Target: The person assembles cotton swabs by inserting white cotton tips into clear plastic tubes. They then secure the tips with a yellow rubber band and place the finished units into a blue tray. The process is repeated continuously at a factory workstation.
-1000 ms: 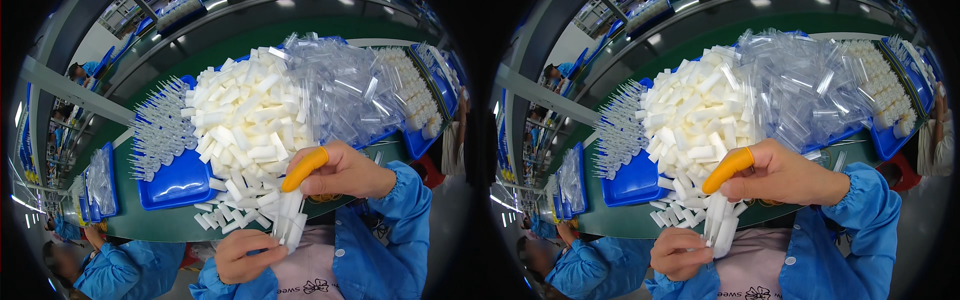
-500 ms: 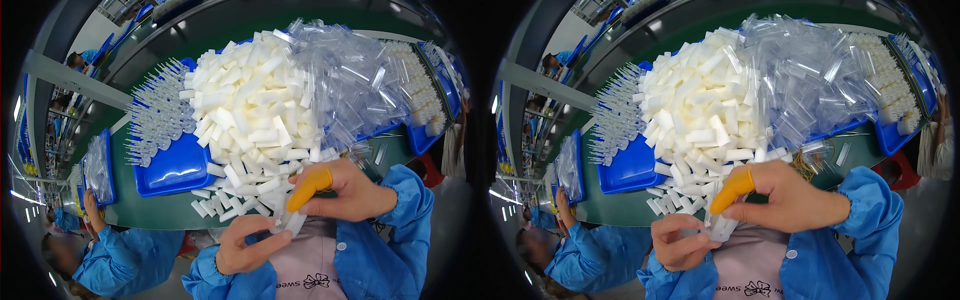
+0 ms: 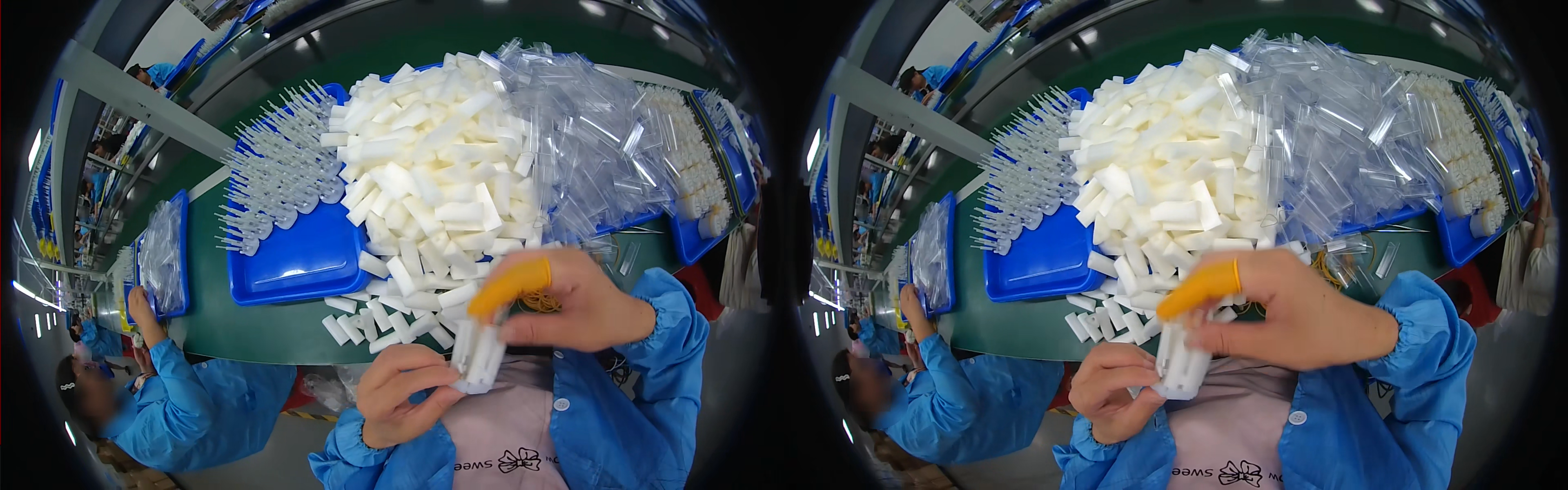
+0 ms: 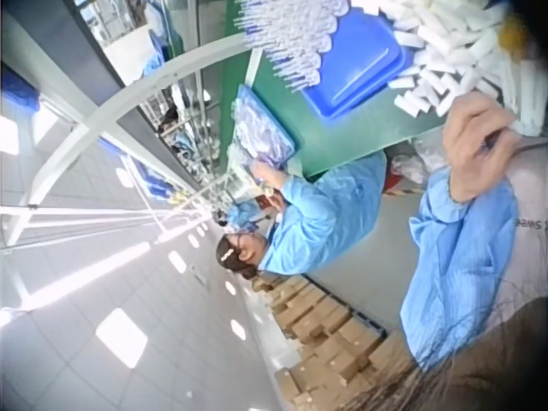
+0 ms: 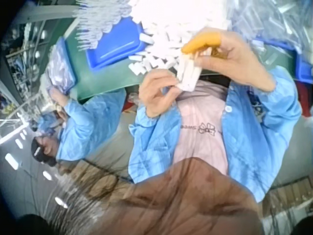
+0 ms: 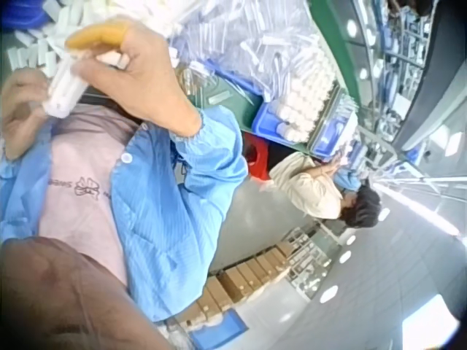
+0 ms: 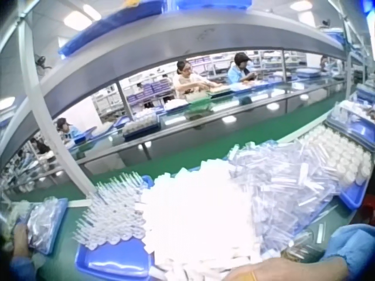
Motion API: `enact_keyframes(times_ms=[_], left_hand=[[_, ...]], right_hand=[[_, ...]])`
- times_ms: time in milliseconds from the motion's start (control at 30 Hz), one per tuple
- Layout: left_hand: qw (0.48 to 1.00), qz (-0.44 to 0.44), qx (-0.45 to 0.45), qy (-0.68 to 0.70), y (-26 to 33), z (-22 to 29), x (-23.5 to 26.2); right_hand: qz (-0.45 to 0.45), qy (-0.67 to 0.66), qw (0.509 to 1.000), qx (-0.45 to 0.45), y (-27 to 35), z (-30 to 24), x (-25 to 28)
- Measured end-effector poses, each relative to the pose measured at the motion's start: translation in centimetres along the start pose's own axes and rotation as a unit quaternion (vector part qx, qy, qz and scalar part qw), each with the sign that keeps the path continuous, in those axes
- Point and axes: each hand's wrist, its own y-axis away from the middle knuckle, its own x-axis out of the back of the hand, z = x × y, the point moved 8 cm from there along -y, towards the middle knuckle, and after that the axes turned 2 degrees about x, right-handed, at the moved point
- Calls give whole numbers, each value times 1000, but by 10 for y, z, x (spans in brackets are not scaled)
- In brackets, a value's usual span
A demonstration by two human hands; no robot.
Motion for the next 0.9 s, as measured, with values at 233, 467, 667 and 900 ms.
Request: enact_keyframes(times_ms=[233,467,667,900], left_hand=[[990,104,28,-90,14,-3,33],[981,138,30,-136,20,-6,48],[977,119,42,-173,12,-6,44],[997,54,34,39,11,-8,23]], right_hand=[[102,559,804,172,-27,-15,-11],[99,599,778,160,-38,4,-21],[127,394,900,137,-30,-15,5],[138,-200,970,0,-19,4,24]])
